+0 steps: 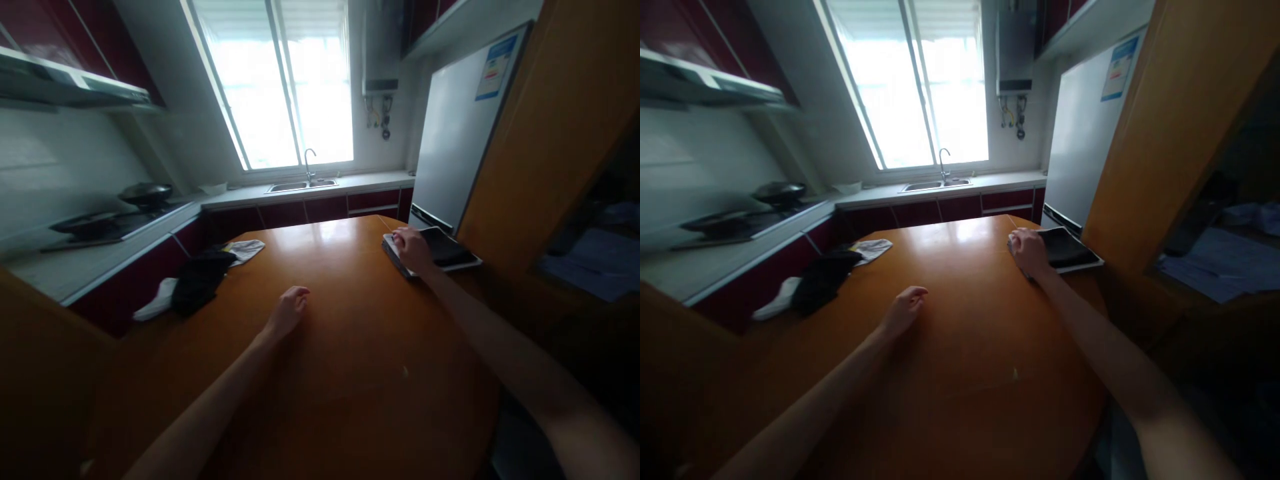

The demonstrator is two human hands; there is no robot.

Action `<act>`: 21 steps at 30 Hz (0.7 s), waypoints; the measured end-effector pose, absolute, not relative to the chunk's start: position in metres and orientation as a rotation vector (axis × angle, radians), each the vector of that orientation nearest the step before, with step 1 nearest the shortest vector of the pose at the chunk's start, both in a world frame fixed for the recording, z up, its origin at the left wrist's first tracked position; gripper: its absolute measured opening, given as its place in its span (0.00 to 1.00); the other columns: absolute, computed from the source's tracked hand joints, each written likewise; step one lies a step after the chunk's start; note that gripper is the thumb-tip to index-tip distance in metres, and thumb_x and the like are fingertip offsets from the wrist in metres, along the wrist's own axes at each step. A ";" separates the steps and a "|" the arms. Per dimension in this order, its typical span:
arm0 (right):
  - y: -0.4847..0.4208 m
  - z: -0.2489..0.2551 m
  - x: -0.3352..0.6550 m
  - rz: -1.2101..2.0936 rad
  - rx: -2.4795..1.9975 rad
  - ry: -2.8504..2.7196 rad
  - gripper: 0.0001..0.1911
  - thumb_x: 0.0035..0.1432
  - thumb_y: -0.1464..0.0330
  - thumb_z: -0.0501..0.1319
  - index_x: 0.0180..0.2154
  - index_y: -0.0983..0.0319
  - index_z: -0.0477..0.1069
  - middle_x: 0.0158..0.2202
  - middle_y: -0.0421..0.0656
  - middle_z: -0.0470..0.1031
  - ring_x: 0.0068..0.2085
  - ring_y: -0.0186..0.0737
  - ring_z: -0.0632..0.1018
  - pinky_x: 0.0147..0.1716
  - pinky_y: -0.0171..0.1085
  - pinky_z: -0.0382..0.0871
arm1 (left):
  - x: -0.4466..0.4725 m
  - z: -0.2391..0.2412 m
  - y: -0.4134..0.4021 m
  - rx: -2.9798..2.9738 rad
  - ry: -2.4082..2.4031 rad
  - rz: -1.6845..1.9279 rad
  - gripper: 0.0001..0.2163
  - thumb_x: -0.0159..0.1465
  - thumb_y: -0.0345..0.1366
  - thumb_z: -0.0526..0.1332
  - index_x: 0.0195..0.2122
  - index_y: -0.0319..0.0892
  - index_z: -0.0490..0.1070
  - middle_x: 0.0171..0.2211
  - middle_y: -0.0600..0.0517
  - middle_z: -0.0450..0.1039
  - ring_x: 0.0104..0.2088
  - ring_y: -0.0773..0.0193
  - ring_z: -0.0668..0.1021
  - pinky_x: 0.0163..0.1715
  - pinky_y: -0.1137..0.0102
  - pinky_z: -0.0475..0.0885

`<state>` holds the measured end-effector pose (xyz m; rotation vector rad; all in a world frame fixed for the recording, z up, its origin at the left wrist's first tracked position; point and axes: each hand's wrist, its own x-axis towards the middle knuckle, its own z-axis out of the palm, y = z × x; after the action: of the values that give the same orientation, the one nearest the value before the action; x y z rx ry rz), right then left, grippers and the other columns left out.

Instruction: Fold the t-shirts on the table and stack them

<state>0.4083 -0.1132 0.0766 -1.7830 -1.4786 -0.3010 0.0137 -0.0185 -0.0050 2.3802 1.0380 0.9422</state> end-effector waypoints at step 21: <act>-0.091 -0.031 0.222 0.195 -2.052 -1.955 0.28 0.71 0.59 0.49 0.67 0.60 0.63 0.73 0.50 0.54 0.73 0.51 0.54 0.69 0.59 0.42 | -0.002 -0.013 -0.051 2.665 1.270 0.297 0.23 0.73 0.43 0.50 0.67 0.44 0.63 0.72 0.44 0.54 0.72 0.47 0.56 0.69 0.47 0.52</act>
<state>0.2225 -0.0912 -0.0307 -2.0520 -1.9551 0.1951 -0.0016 -0.0514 -0.0128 2.6651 1.2697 0.2966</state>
